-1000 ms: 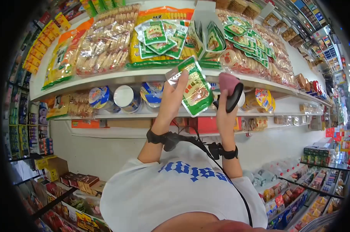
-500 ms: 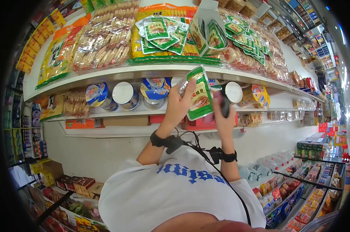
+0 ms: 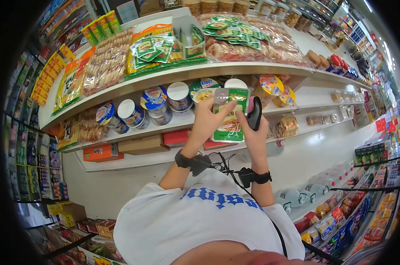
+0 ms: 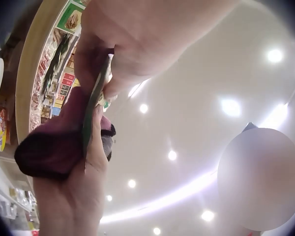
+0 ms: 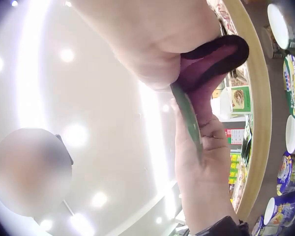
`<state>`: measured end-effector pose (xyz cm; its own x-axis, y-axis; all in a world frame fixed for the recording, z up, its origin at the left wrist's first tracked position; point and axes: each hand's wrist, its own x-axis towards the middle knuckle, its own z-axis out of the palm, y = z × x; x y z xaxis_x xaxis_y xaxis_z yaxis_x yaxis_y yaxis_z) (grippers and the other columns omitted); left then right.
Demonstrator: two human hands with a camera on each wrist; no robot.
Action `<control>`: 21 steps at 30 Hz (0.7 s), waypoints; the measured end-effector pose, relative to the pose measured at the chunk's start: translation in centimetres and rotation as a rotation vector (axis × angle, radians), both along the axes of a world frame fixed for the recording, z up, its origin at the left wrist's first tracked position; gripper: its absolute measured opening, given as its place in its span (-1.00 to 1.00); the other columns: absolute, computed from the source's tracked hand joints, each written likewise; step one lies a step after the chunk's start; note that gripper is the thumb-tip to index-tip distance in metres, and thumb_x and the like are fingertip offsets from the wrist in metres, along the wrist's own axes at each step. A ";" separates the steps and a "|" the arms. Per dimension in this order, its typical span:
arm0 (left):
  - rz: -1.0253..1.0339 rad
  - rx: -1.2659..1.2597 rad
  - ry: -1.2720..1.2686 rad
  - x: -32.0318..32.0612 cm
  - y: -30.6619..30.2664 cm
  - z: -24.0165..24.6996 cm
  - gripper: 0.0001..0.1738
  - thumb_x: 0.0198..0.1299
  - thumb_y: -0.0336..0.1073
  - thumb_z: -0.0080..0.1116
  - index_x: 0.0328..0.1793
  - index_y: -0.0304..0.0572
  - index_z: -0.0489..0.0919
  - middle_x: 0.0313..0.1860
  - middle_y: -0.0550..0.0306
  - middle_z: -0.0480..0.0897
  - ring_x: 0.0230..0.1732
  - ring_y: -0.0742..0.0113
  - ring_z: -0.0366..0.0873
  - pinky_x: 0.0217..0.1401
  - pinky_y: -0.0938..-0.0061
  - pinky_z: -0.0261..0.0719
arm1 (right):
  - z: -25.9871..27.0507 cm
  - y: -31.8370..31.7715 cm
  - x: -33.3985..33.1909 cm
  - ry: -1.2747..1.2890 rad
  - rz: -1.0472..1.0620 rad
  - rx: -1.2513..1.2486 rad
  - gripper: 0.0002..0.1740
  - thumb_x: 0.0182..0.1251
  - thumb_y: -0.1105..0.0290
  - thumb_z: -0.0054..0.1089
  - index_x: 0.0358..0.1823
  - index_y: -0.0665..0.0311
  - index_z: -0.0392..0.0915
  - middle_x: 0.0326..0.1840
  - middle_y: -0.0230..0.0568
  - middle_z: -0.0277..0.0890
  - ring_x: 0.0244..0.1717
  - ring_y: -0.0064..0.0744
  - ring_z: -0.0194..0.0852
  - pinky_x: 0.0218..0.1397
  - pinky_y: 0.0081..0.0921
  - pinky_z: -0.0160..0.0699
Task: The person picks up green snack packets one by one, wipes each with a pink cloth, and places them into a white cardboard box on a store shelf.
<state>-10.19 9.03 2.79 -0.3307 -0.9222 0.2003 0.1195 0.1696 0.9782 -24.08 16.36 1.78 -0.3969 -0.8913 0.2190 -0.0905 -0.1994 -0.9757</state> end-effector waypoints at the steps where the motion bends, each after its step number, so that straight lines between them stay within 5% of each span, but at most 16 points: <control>1: -0.016 0.003 0.028 -0.9 1.1 -0.1 -0.73 0.26 -0.28 0.37 -0.05 -0.34 0.72 -0.24 0.18 0.75 -0.28 0.62 0.54 -0.24 0.58 0.51 | -0.5 1.1 -0.7 -0.028 -0.032 0.005 -0.76 0.33 0.31 0.42 -0.15 0.32 0.64 -0.28 -0.44 0.64 -0.28 -0.75 0.48 -0.22 -0.68 0.43; 4: 0.026 -0.110 -0.017 -3.4 4.7 0.1 -0.73 0.25 -0.31 0.37 -0.04 -0.38 0.71 -0.18 0.15 0.76 -0.28 0.57 0.57 -0.23 0.59 0.52 | -1.3 4.4 -2.3 -0.231 -0.043 -0.029 -0.74 0.33 0.30 0.42 -0.12 0.33 0.63 -0.27 -0.43 0.63 -0.28 -0.74 0.49 -0.22 -0.68 0.43; 8: 0.175 -0.546 -0.333 -5.9 8.6 -0.9 -0.83 0.21 -0.44 0.33 -0.30 -0.42 0.57 -0.53 0.12 0.49 -0.48 0.42 0.38 -0.41 0.48 0.35 | -3.8 7.7 -4.9 -0.251 -0.023 0.018 -0.75 0.35 0.32 0.40 -0.10 0.33 0.62 -0.23 -0.45 0.63 -0.26 -0.75 0.49 -0.18 -0.68 0.46; 9: 0.173 -0.586 -0.269 -6.7 10.1 -0.2 -0.79 0.18 -0.48 0.31 -0.35 -0.41 0.47 -0.55 0.00 0.28 -0.52 0.30 0.25 -0.44 0.40 0.25 | -2.7 8.4 -4.9 -0.290 -0.006 -0.083 -0.76 0.35 0.34 0.40 -0.09 0.32 0.62 -0.21 -0.47 0.62 -0.24 -0.75 0.49 -0.15 -0.69 0.46; 12: 0.176 -0.502 -0.188 -8.4 12.1 0.3 -0.85 0.17 -0.48 0.32 -0.29 -0.42 0.56 -0.46 -0.09 0.41 -0.46 0.24 0.45 -0.39 0.38 0.35 | -2.0 10.4 -5.2 -0.475 -0.096 -0.106 -0.76 0.34 0.36 0.40 -0.07 0.33 0.62 -0.20 -0.47 0.62 -0.23 -0.74 0.49 -0.13 -0.69 0.47; 13: 0.143 -0.446 -0.163 -9.0 12.0 -0.2 -0.81 0.30 -0.38 0.24 -0.07 -0.39 0.60 -0.39 0.01 0.52 -0.38 0.31 0.48 -0.32 0.40 0.43 | -1.7 10.9 -5.5 -0.466 -0.128 -0.106 -0.73 0.38 0.29 0.37 -0.07 0.34 0.62 -0.17 -0.44 0.62 -0.19 -0.71 0.49 -0.08 -0.66 0.48; 17: 0.079 -0.188 -0.047 -9.7 13.3 -0.3 -0.61 0.53 -0.19 -0.03 0.27 -0.33 0.54 -0.11 0.18 0.68 -0.17 0.50 0.54 -0.06 0.51 0.54 | -1.8 12.2 -7.2 -0.341 -0.448 0.024 -0.56 0.50 0.07 0.20 0.03 0.38 0.56 -0.11 -0.35 0.60 -0.13 -0.61 0.51 -0.02 -0.62 0.47; 20: -0.004 0.020 0.092 -10.4 12.9 0.1 -0.56 0.56 -0.13 -0.06 0.23 -0.40 0.54 -0.10 0.17 0.67 -0.17 0.55 0.54 -0.06 0.54 0.55 | -0.7 13.3 -9.2 -0.551 -0.652 -0.114 -0.52 0.51 0.05 0.16 0.05 0.41 0.51 -0.02 -0.30 0.56 -0.12 -0.57 0.52 0.02 -0.56 0.48; 21: -0.085 0.141 0.176 -10.9 12.9 -0.1 -0.57 0.55 -0.11 -0.05 0.24 -0.36 0.53 -0.02 0.15 0.66 -0.09 0.52 0.56 0.00 0.53 0.55 | -0.9 14.2 -9.4 -0.484 -0.503 -0.101 -0.50 0.55 0.07 0.10 0.12 0.44 0.45 0.11 -0.20 0.50 -0.03 -0.54 0.51 0.08 -0.50 0.50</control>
